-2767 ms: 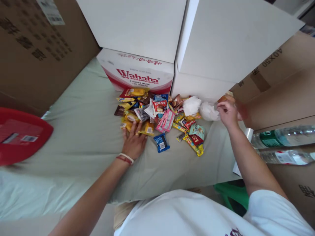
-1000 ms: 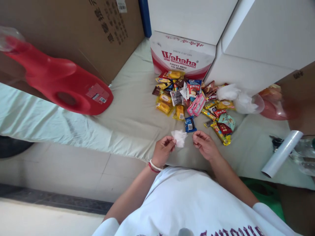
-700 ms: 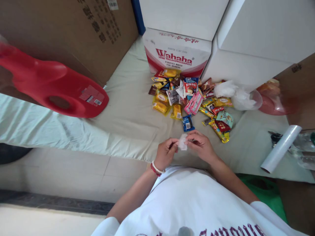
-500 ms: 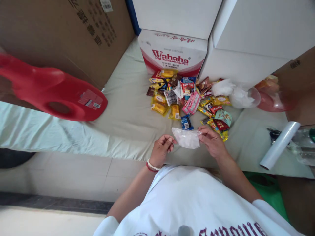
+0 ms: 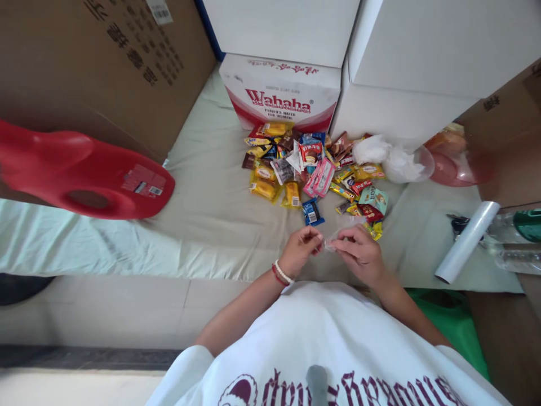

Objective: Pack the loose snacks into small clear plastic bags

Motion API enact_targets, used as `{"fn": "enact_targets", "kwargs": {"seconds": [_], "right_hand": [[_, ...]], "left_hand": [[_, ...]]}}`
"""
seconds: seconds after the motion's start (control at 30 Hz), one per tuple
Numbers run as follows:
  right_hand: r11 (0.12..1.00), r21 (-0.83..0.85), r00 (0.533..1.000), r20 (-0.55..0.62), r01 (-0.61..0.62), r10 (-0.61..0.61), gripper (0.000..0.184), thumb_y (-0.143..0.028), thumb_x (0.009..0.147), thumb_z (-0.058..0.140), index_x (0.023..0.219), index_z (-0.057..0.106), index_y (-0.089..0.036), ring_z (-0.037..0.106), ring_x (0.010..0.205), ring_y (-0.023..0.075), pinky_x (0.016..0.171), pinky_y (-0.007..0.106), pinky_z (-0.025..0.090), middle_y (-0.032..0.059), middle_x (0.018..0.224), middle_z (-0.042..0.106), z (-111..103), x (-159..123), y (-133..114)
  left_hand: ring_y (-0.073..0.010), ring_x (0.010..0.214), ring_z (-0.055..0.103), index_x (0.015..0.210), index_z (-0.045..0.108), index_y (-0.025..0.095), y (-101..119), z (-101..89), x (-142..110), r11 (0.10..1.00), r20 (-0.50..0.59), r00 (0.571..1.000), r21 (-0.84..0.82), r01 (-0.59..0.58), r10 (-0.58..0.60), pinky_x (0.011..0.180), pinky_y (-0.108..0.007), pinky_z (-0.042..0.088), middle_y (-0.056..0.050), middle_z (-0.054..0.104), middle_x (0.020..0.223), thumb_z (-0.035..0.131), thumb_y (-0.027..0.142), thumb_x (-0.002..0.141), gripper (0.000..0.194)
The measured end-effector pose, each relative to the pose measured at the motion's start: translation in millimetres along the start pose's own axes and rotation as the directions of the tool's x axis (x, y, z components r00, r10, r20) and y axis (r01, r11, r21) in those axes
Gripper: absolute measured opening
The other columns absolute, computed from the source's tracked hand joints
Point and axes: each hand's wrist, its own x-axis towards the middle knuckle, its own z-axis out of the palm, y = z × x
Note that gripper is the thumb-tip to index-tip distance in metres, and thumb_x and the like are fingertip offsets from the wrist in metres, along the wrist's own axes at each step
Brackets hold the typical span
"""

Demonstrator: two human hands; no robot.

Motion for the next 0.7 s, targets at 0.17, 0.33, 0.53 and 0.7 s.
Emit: {"fn": "enact_targets", "kwargs": {"seconds": [0.17, 0.33, 0.53, 0.7], "right_hand": [[0.987, -0.159, 0.998, 0.068, 0.025, -0.014, 0.027, -0.020, 0.097, 0.059, 0.109, 0.080, -0.031, 0.059, 0.079, 0.0200, 0.070, 0.035, 0.051, 0.0077, 0.099, 0.074, 2, -23, 5], [0.998, 0.002, 0.977, 0.203, 0.068, -0.067, 0.032, -0.020, 0.102, 0.049, 0.118, 0.076, -0.027, 0.068, 0.108, 0.0249, 0.089, 0.045, 0.060, 0.0115, 0.120, 0.074, 34, -36, 14], [0.994, 0.110, 0.980, 0.196, -0.007, -0.015, 0.025, -0.020, 0.100, 0.056, 0.118, 0.072, -0.028, 0.067, 0.109, 0.0233, 0.092, 0.043, 0.059, 0.0107, 0.124, 0.071, 38, -47, 13], [0.880, 0.227, 0.896, -0.057, -0.418, 0.441, 0.074, -0.039, 0.078, 0.085, 0.143, 0.053, -0.028, 0.063, 0.105, 0.0238, 0.076, 0.035, 0.061, 0.0132, 0.135, 0.058, 38, -35, 14]], "left_hand": [[-0.0122, 0.070, 0.059, 0.082, 0.060, 0.018, -7, -5.5, -3, 0.994, -0.125, 0.990, -0.099, 0.047, -0.059, 0.055, -0.021, 0.047, -0.001, 0.063, 0.080, 0.077, 0.062, 0.076, 0.048], [-0.0146, 0.075, 0.059, 0.088, 0.064, 0.018, -12, 5.8, -4, 0.960, 0.041, 0.971, -0.143, 0.241, -0.237, 0.057, -0.023, 0.048, -0.001, 0.062, 0.082, 0.079, 0.061, 0.073, 0.047], [-0.0125, 0.068, 0.053, 0.078, 0.064, 0.017, -26, -0.2, 8, 0.992, -0.154, 0.984, -0.096, 0.077, -0.091, 0.065, -0.025, 0.044, 0.002, 0.059, 0.072, 0.079, 0.046, 0.070, 0.033], [-0.0156, 0.082, 0.055, 0.073, 0.066, 0.018, -19, -9.1, -3, 0.936, -0.195, 0.950, 0.304, -0.176, 0.243, 0.077, -0.027, 0.045, -0.001, 0.059, 0.084, 0.076, 0.035, 0.075, 0.020]]}}
